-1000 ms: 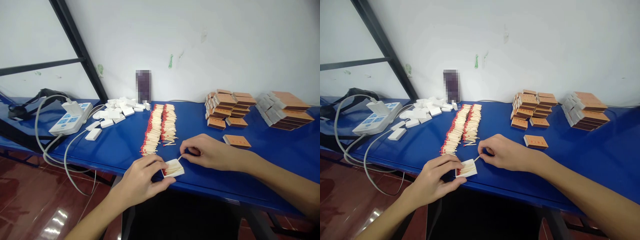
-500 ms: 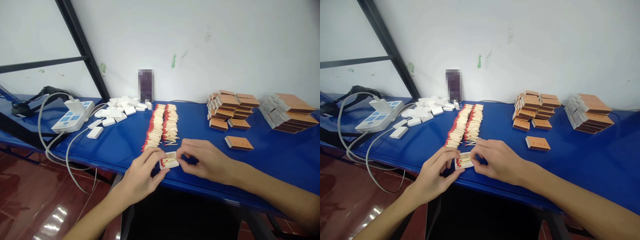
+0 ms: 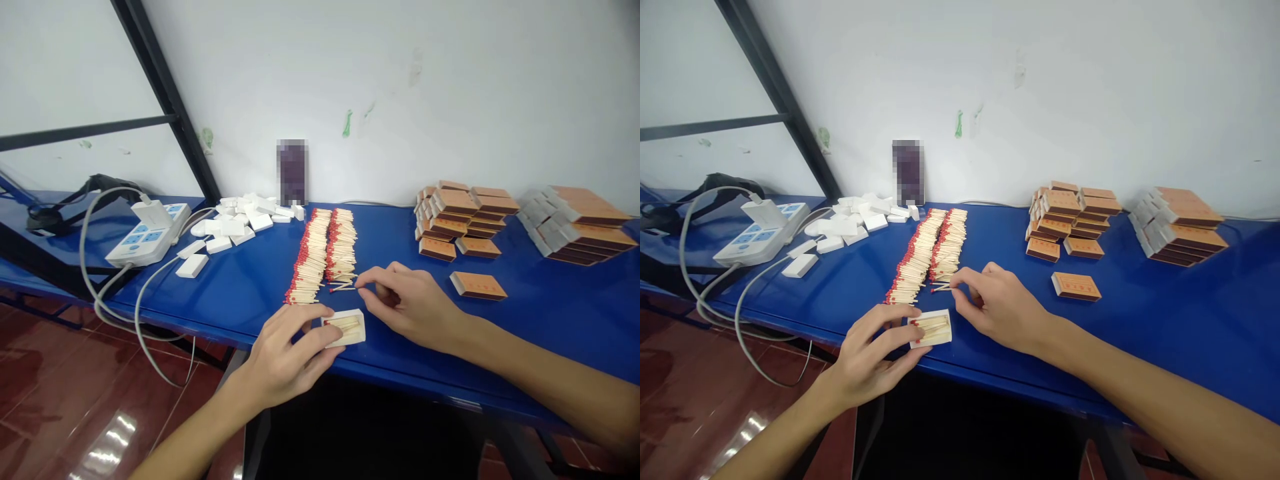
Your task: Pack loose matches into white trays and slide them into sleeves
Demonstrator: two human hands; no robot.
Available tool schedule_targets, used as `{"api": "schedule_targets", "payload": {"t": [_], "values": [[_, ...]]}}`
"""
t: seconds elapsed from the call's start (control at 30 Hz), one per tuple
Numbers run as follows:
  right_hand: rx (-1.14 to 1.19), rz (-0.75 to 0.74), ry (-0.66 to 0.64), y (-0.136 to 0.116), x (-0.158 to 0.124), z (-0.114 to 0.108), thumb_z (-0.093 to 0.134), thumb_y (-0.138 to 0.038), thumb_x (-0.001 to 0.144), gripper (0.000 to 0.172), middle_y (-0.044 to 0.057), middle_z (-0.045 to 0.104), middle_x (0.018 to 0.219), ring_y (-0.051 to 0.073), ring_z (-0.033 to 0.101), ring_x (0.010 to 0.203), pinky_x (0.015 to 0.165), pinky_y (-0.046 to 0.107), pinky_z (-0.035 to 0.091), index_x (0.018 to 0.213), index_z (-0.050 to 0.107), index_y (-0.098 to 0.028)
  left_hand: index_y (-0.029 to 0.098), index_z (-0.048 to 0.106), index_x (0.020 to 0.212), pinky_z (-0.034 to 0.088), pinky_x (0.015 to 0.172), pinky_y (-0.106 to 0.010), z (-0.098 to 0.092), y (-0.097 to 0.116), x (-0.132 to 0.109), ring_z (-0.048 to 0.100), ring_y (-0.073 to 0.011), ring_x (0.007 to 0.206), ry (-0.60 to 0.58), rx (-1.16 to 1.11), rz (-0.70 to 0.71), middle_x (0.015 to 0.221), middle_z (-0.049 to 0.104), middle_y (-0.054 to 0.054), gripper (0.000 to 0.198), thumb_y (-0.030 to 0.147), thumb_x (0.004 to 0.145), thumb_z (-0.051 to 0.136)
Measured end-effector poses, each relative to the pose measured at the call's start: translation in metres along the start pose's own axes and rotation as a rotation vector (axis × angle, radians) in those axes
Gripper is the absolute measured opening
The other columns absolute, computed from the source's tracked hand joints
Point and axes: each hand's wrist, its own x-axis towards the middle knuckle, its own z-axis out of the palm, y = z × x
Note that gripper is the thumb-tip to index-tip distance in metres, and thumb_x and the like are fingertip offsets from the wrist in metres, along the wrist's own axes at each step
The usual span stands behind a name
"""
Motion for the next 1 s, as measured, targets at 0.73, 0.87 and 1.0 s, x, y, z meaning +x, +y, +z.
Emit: {"api": "schedule_targets", "payload": {"t": [0.73, 0.87, 1.0], "values": [[-0.017, -0.021, -0.228, 0.013, 0.003, 0.009, 0.052, -0.023, 0.095, 0.015, 0.002, 0.063, 0.077, 0.014, 0.055, 0.065, 0.062, 0.025, 0.038, 0.096, 0.066, -0.018, 0.015, 0.057, 0.121, 0.052, 0.085, -0.039, -0.003, 0.003, 0.007, 0.062, -0.0228, 0.097, -0.162, 0.101, -0.023, 0.11, 0.064, -0.011, 0.029, 0.025, 0.095, 0.06], [-0.032, -0.046, -0.201, 0.015, 0.002, 0.011, 0.053, -0.022, 0.095, 0.012, 0.001, 0.062, 0.077, 0.013, 0.054, 0.065, 0.062, 0.025, 0.037, 0.093, 0.065, -0.019, 0.016, 0.059, 0.117, 0.054, 0.086, -0.037, -0.003, 0.004, 0.008, 0.062, -0.022, 0.098, -0.193, 0.085, -0.04, 0.112, 0.062, -0.011, 0.023, 0.026, 0.096, 0.058], [-0.026, -0.056, -0.193, 0.016, 0.002, 0.012, 0.054, -0.02, 0.094, 0.012, 0.001, 0.061, 0.076, 0.013, 0.053, 0.064, 0.062, 0.025, 0.037, 0.091, 0.065, -0.019, 0.017, 0.059, 0.12, 0.055, 0.084, -0.036, -0.005, 0.003, 0.01, 0.062, -0.0215, 0.098, -0.303, 0.048, -0.113, 0.112, 0.062, -0.01, 0.025, 0.029, 0.098, 0.053]]}}
